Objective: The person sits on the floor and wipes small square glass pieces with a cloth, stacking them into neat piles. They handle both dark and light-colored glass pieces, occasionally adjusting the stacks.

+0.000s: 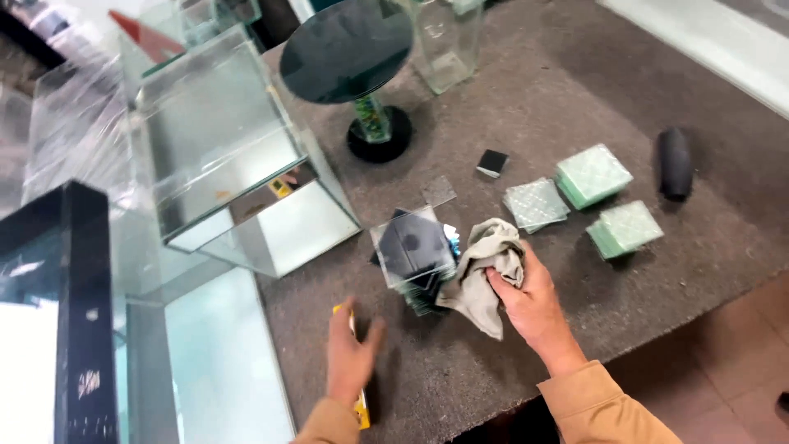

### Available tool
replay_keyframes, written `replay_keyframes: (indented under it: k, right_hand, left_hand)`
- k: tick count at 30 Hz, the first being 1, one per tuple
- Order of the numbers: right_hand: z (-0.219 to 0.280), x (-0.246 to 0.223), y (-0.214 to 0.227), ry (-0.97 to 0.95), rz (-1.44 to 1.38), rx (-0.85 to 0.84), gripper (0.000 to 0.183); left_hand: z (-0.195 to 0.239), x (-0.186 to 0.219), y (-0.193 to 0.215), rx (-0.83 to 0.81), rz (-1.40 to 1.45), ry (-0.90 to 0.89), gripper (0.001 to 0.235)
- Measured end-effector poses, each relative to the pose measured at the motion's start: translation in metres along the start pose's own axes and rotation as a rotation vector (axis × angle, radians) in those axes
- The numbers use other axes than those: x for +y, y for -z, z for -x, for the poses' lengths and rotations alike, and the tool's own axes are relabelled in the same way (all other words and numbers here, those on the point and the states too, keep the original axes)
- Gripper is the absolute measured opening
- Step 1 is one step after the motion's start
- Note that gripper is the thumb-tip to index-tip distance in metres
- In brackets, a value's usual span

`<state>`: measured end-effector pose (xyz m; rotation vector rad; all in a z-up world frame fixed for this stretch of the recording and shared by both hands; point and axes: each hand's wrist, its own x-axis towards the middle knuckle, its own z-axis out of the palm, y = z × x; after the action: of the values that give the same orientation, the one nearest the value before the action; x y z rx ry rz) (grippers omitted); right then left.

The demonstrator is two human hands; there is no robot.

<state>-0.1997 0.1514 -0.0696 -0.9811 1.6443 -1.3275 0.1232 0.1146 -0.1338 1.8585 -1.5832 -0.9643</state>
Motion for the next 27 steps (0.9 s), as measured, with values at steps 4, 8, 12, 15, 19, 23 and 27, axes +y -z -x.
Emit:
replay_keyframes:
  k: [4,8,12,15,19,23,27]
  right_hand:
    - [-0.009,0.078,-0.024,0.505,0.496,-0.126,0.029]
    - [0.026,0.146,-0.020,0.173,0.758,-0.358,0.033]
    - [0.042,0.102,0.003,-0.352,0.590,-0.280,0.072]
    - [0.036,0.079,0.021,-0.476,0.557,-0.037,0.082]
    - [0.015,0.047,0.040,-0.481,0.592,0.086,0.079]
    - [0.009,0.022,0.049,-0.542,0.569,-0.042,0.064]
    - [0.009,0.053,0.057,-0.444,0.577,-0.095,0.045]
  left_hand:
    - [0.059,-0.060,-0.009,0.132,-0.498,-0.061,0.088]
    - [0.066,-0.091,0.005,0.006,-0.757,0.176,0.106]
    - [0.054,-0.119,0.002,-0.224,-0.539,0.444,0.075]
    - [0.038,-0.104,-0.001,-0.314,-0.576,0.569,0.057]
    - [0.014,-0.108,0.002,-0.530,-0.586,0.700,0.063]
    - [0.003,-0.140,-0.017,-0.469,-0.653,0.655,0.067]
    - [0.008,-0.137,-0.001,-0.192,-0.604,0.524,0.061]
